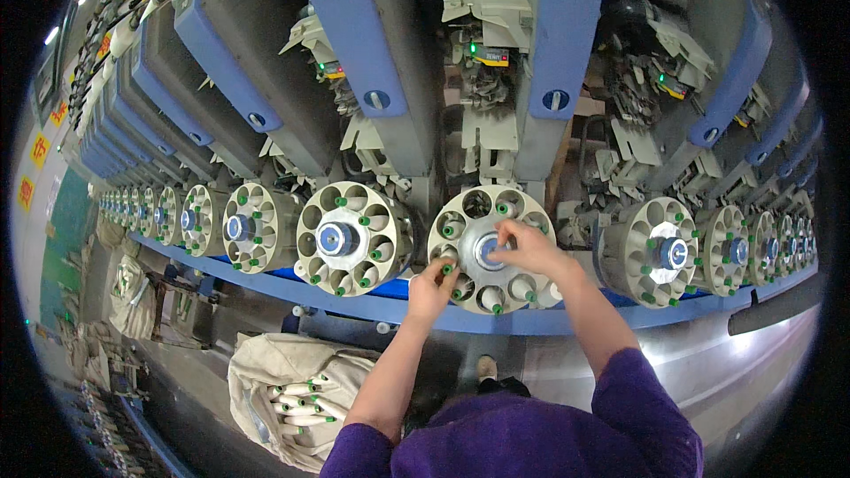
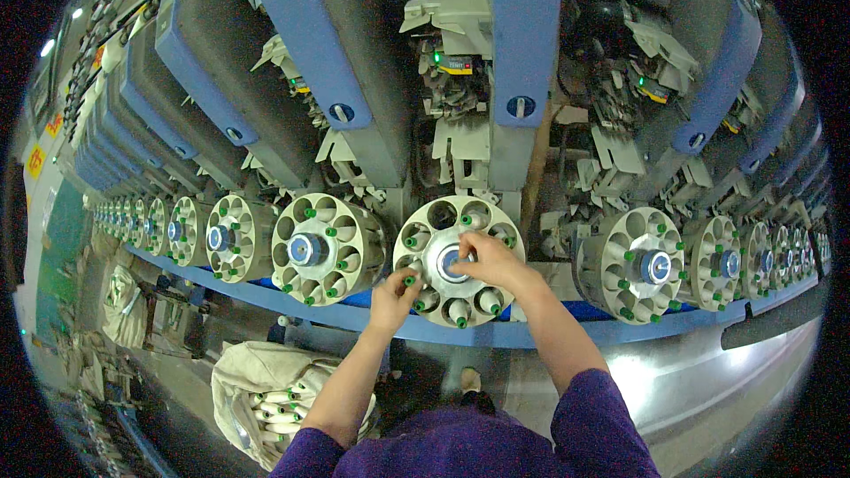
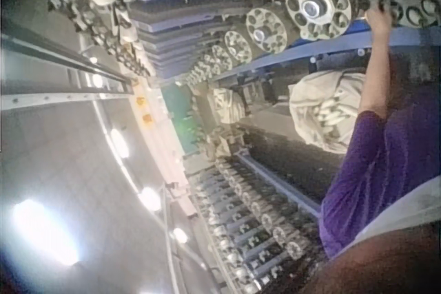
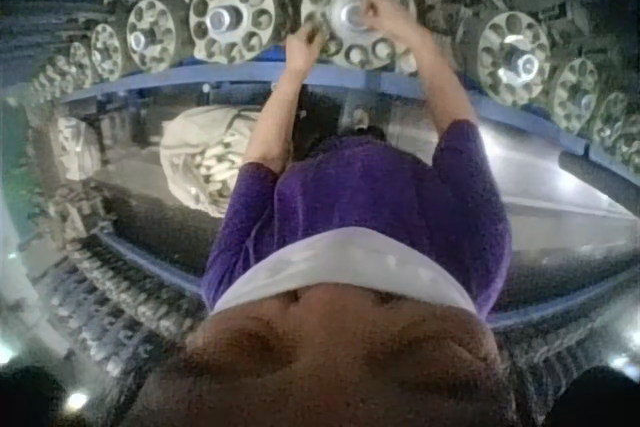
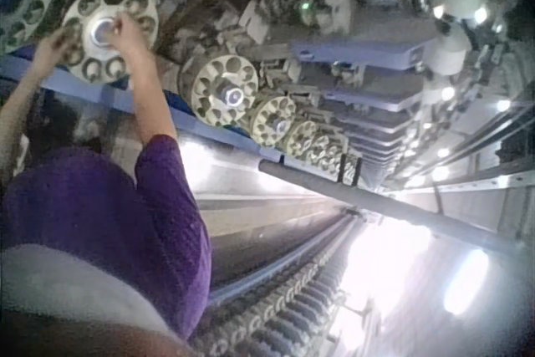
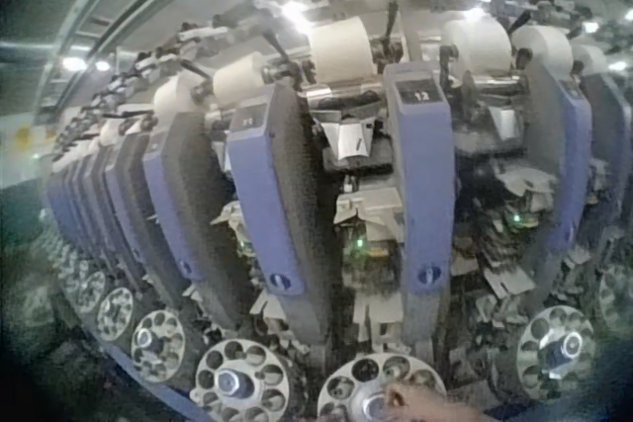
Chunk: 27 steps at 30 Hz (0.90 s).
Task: The person repeatedly takes white thread spools from a cloth bag and places them into empty slots on rotating circular holders attached to a textile machine. The person moves along the machine row, refilling multiple holders and occasionally adjusting the bag.
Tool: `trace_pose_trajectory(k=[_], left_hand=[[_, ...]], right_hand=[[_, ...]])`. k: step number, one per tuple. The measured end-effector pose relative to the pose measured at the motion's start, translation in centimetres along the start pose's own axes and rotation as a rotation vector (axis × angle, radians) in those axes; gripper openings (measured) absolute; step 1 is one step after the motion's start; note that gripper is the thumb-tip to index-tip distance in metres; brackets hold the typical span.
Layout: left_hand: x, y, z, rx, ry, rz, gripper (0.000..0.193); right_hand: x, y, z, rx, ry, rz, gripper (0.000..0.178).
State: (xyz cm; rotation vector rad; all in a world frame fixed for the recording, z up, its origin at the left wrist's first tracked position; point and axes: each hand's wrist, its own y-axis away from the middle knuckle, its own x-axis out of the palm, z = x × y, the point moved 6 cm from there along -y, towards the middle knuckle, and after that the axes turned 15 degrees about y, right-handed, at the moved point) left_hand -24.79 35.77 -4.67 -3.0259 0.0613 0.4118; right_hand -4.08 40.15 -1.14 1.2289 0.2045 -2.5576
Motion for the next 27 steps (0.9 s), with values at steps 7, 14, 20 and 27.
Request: trace_pose_trajectory(k=[7, 14, 20, 27], left_hand=[[-1.5, 7.6, -4.8, 0.267, -0.06, -0.038, 0.021], [-0.9, 10.5, -4.1, 0.309, -0.104, -0.016, 0.02], [-1.4, 11.0, -3.6, 0.384, -0.174, 0.086, 0.02], [-1.3, 11.5, -2.8, 0.453, -0.179, 0.243, 0.022]], right_hand=[[-2.0, 2.2, 2.6, 0.059, -0.333, -0.166, 0.019], [5.7, 1.4, 5.1, 0.146, -0.2, 0.297, 0.029], [8.1, -0.5, 6.1, 0.293, 0.278, 0.163, 0.055], [10.1, -0.4, 8.1, 0.053, 0.451, -0.002, 0.046]])
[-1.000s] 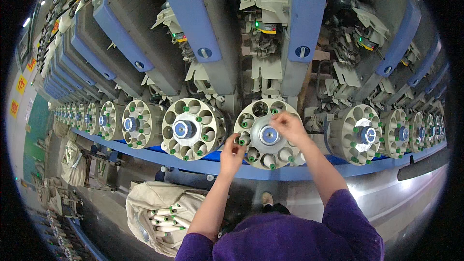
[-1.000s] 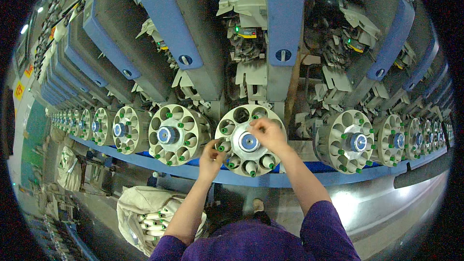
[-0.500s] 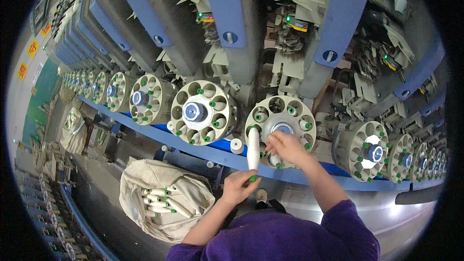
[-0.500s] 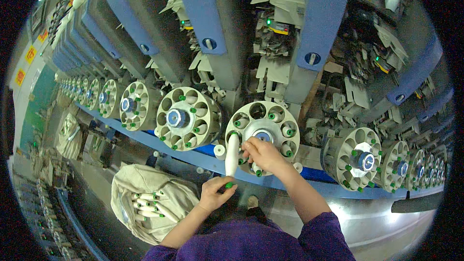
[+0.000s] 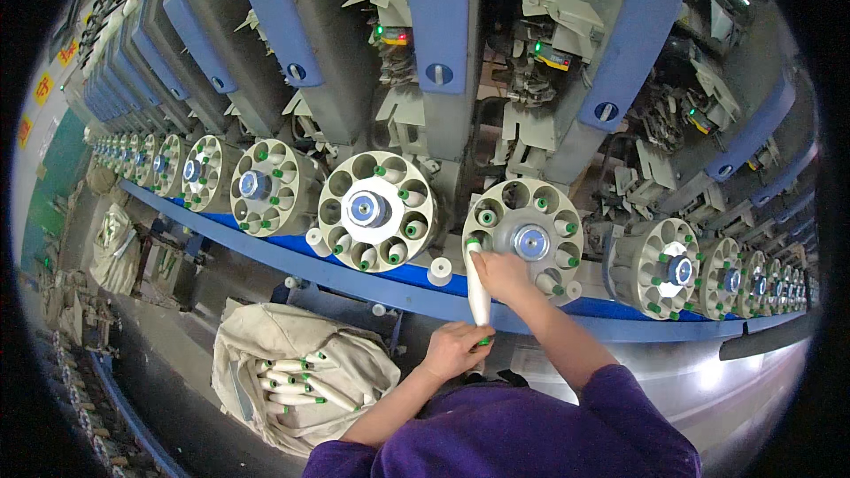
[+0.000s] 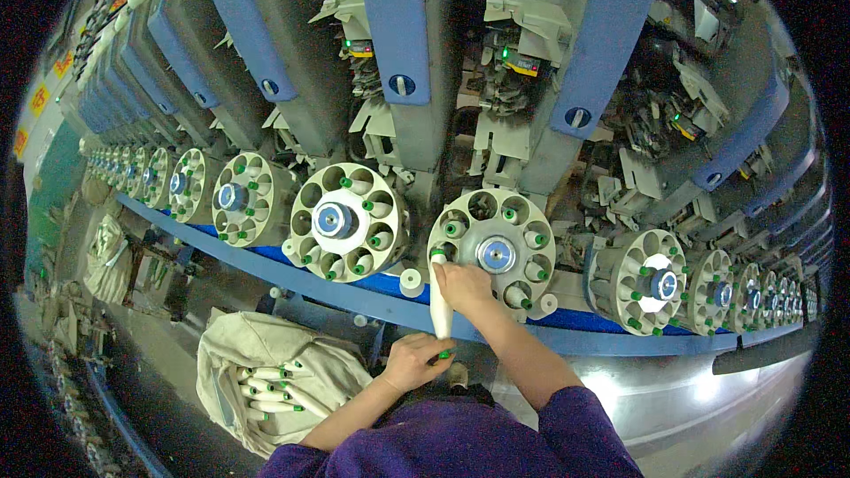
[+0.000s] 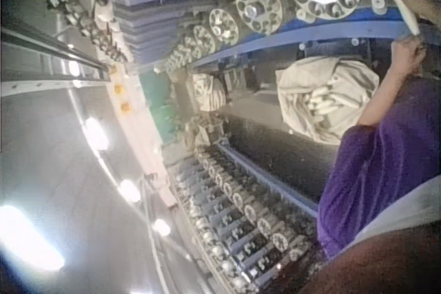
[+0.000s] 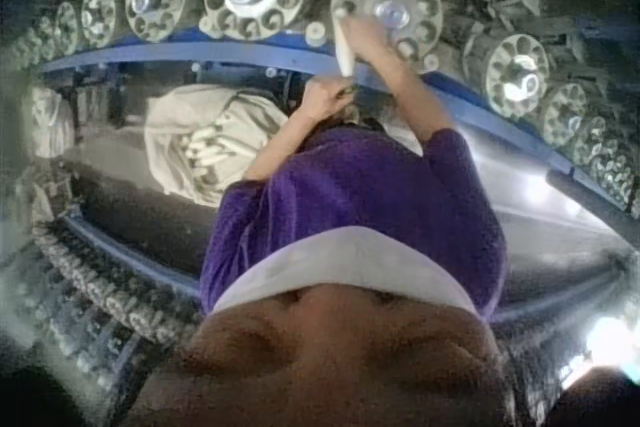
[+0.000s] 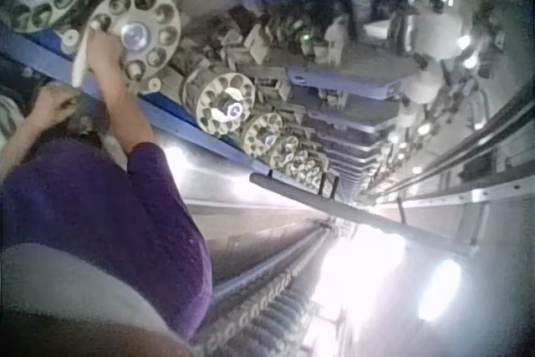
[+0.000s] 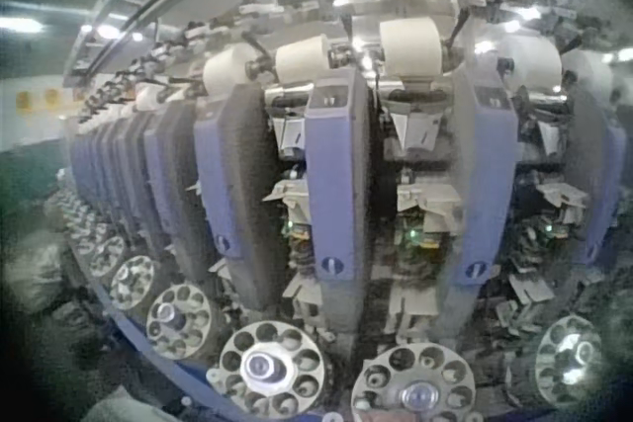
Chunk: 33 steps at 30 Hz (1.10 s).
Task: The person repeatedly takes white thread spools from a cloth bag and places them into empty slots on rotating circular holders attached to a textile machine. The person moves along the machine row, refilling multiple holders and occasionally adjusting the bag.
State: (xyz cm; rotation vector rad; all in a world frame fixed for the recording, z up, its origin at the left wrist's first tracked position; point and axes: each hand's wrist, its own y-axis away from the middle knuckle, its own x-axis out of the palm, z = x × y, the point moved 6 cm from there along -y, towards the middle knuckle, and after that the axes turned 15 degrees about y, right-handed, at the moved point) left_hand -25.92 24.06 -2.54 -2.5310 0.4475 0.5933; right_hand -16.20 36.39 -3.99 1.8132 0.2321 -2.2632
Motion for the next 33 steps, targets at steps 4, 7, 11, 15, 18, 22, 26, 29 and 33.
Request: trace_pose_trajectory(k=[4, 7, 11, 15, 18, 22, 26, 29, 33], left_hand=[[0.0, 0.3, 0.8, -0.124, 0.158, -0.052, 0.02], [0.2, 0.1, 1.6, -0.29, 0.338, -0.112, 0.019], [0.7, -1.0, 3.6, -0.487, 1.019, -0.349, 0.033], [-0.8, -3.4, 5.1, -0.29, 0.656, -0.507, 0.035], [0.5, -5.6, 4.1, -0.166, -0.015, -0.316, 0.027], [2.7, -8.1, 1.5, -0.183, -0.18, -0.173, 0.018], [-0.3, -9.8, -1.4, -0.168, 0.022, -0.215, 0.022], [-8.0, -9.5, 2.2, -0.266, 0.361, -0.489, 0.012], [-11.2, -2.6, 6.1, -0.27, 0.218, -0.599, 0.032]], right_hand=[[1.7, 1.0, -2.0, 0.092, -0.034, 0.07, 0.027], [0.4, 2.0, -2.7, 0.035, -0.326, 0.066, 0.021], [-2.8, 4.2, -3.2, 0.12, -1.229, 0.315, 0.015], [-8.8, 5.5, -6.3, 0.183, -1.29, -0.004, 0.015], [-11.5, 5.7, -7.0, 0.142, -1.325, -0.157, 0.016], [-11.5, 4.9, -6.7, 0.265, -1.095, -0.346, 0.015], [-7.6, 3.1, -3.2, 0.021, -0.833, 0.086, 0.021], [-4.8, 2.6, -5.3, 0.189, -1.125, 0.186, 0.024], [-6.6, 1.6, -8.7, -0.049, -0.418, -0.187, 0.019]])
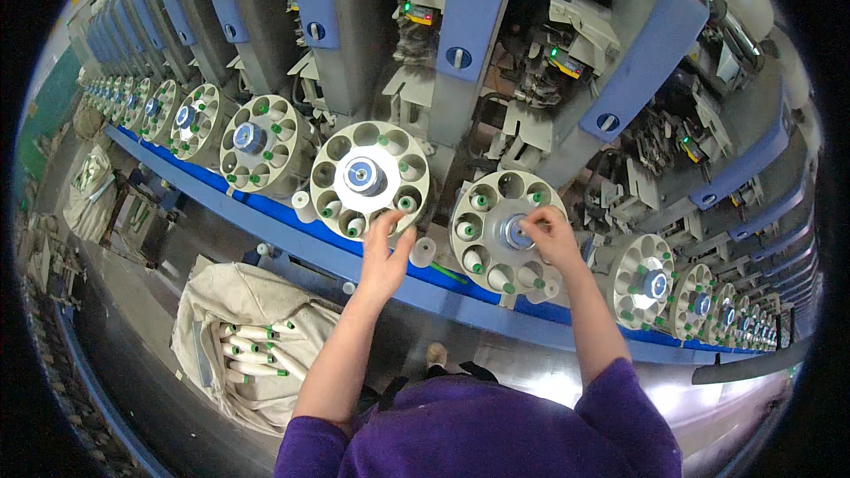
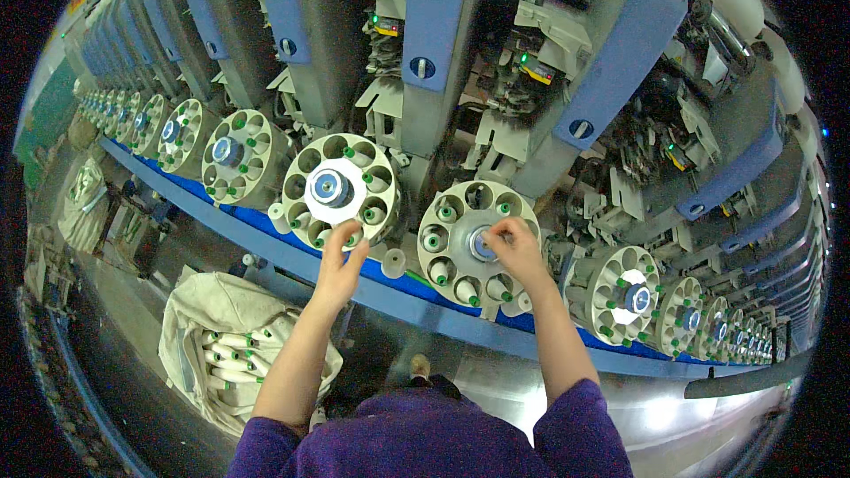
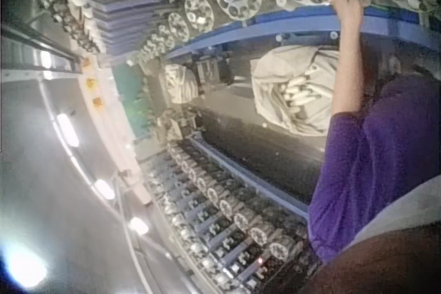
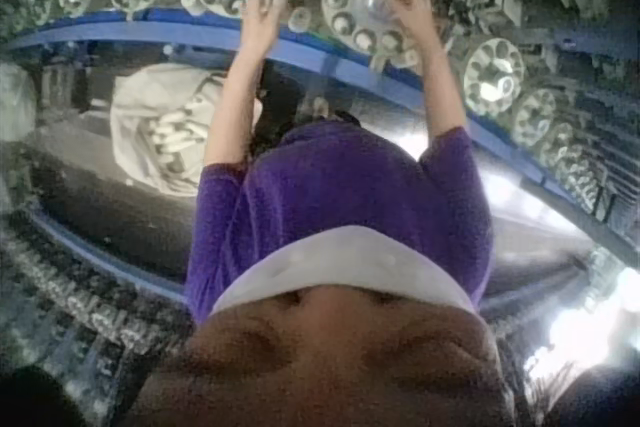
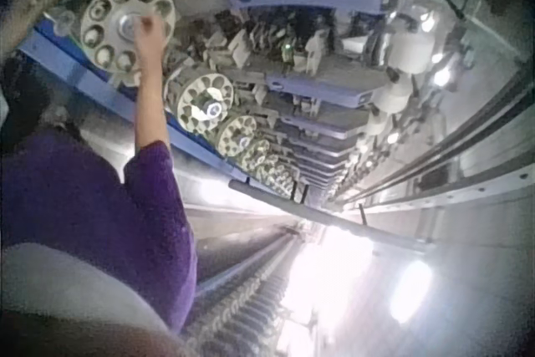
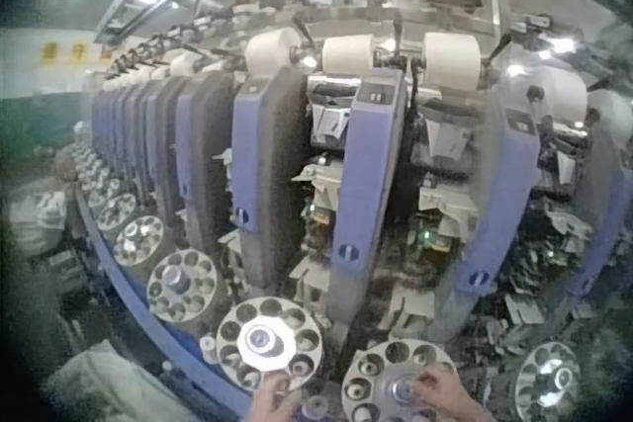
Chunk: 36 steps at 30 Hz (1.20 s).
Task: The person repeatedly takes white thread spools from a cloth bag and places them into empty slots on rotating circular holders attached to a textile machine. The person moves along the machine row, refilling multiple holders and occasionally adjusting the bag.
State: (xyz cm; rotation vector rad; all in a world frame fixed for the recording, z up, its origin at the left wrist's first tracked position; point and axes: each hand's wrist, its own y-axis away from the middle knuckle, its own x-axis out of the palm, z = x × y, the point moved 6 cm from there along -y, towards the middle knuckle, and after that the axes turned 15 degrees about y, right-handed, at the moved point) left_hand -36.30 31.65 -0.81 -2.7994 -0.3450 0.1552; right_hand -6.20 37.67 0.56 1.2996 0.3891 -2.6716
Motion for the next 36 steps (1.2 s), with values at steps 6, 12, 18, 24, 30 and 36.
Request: trace_pose_trajectory(k=[6, 12, 18, 24, 30, 36], left_hand=[[-15.6, 15.6, 11.5, -0.411, -0.621, -0.191, 0.037], [-34.8, 38.7, 16.4, -1.511, -0.611, -0.435, 0.049], [-40.7, 44.8, 16.8, -1.467, -0.515, -0.677, 0.043], [-38.7, 40.7, 16.7, -1.19, -0.267, -0.839, 0.032], [-33.5, 35.1, 16.7, -0.6, -0.779, -0.037, 0.042], [-34.9, 33.8, 19.8, -0.587, -1.056, 0.42, 0.04]], right_hand=[[-1.4, -1.2, 1.9, 0.148, 0.39, -0.021, 0.023], [9.1, 0.4, 13.6, 0.017, 0.009, 0.373, 0.02], [26.6, 6.4, 22.0, -0.339, -0.092, 0.763, 0.021], [42.2, 11.3, 27.4, -0.385, -0.029, 1.014, 0.025], [54.9, 13.2, 33.2, -0.381, 0.054, 0.881, 0.028], [59.9, 13.6, 36.5, -0.684, 0.588, 0.753, 0.047]])
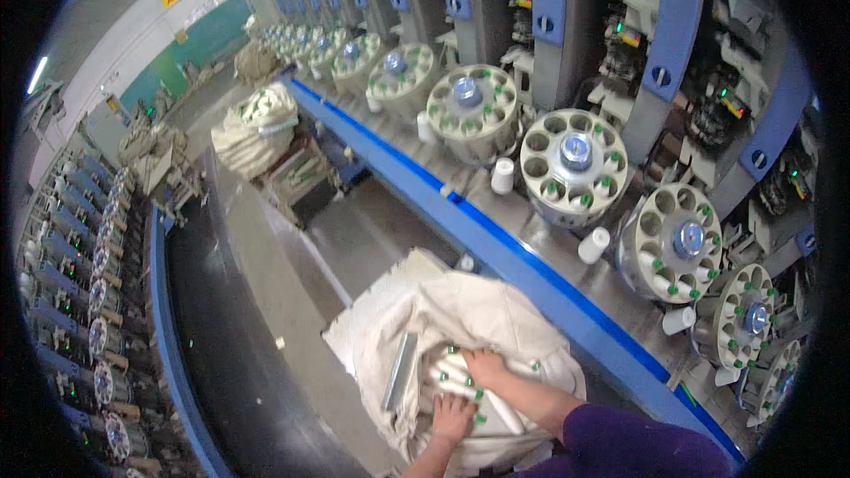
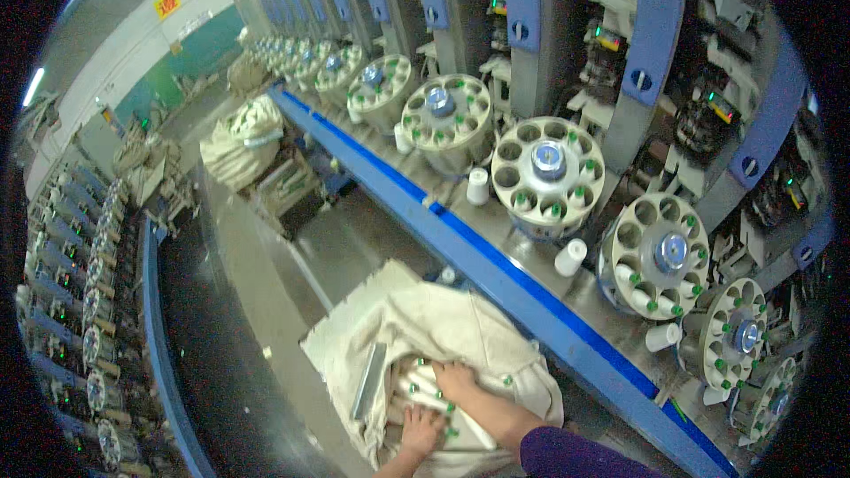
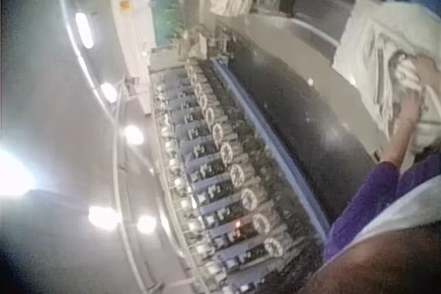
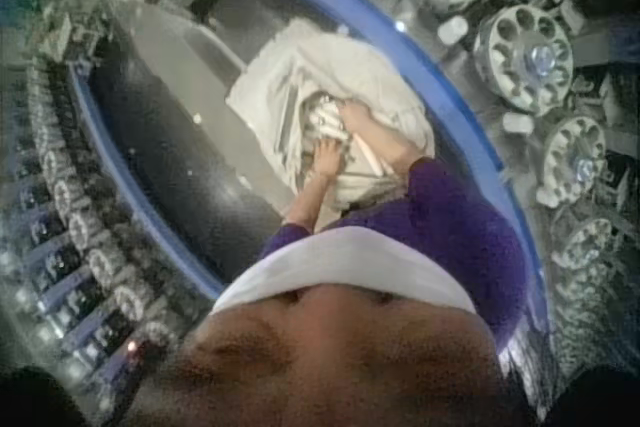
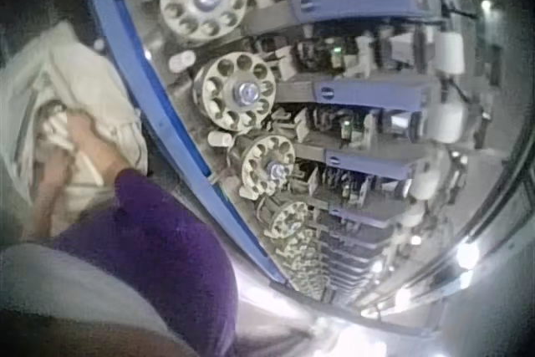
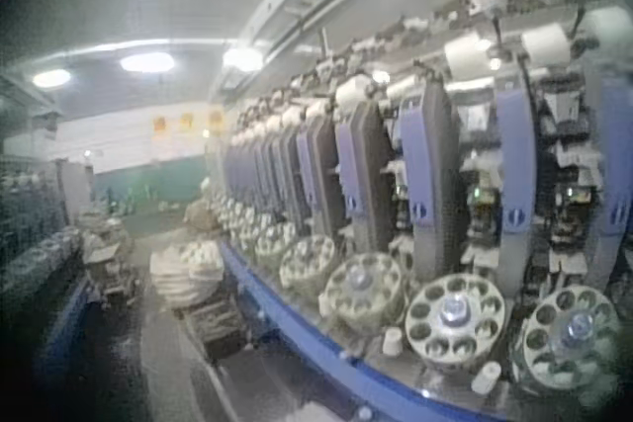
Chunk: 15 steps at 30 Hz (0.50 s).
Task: The person repeatedly takes white thread spools from a cloth bag and places them into empty slots on rotating circular holders attached to a textile machine. The person moves along the machine row, refilling multiple holders and occasionally adjusting the bag.
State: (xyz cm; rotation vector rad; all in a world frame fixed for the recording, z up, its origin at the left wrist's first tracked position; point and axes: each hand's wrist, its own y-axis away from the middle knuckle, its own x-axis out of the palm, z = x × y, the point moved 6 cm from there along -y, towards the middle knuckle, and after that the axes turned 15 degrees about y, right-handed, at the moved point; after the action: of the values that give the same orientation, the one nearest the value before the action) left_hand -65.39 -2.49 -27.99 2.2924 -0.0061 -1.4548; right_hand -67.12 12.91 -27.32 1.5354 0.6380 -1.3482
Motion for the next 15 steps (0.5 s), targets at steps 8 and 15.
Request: trace_pose_trajectory(k=[8, 15], left_hand=[[-4.5, -0.3, 2.6, 0.032, 0.84, -0.246, 0.028], [-12.5, -6.1, -2.9, -0.488, 2.057, -0.024, 0.041]], right_hand=[[3.7, 6.2, -2.8, 0.217, -1.056, 0.852, 0.052], [-7.2, 14.3, -5.1, 0.148, -1.556, 0.608, 0.053]])
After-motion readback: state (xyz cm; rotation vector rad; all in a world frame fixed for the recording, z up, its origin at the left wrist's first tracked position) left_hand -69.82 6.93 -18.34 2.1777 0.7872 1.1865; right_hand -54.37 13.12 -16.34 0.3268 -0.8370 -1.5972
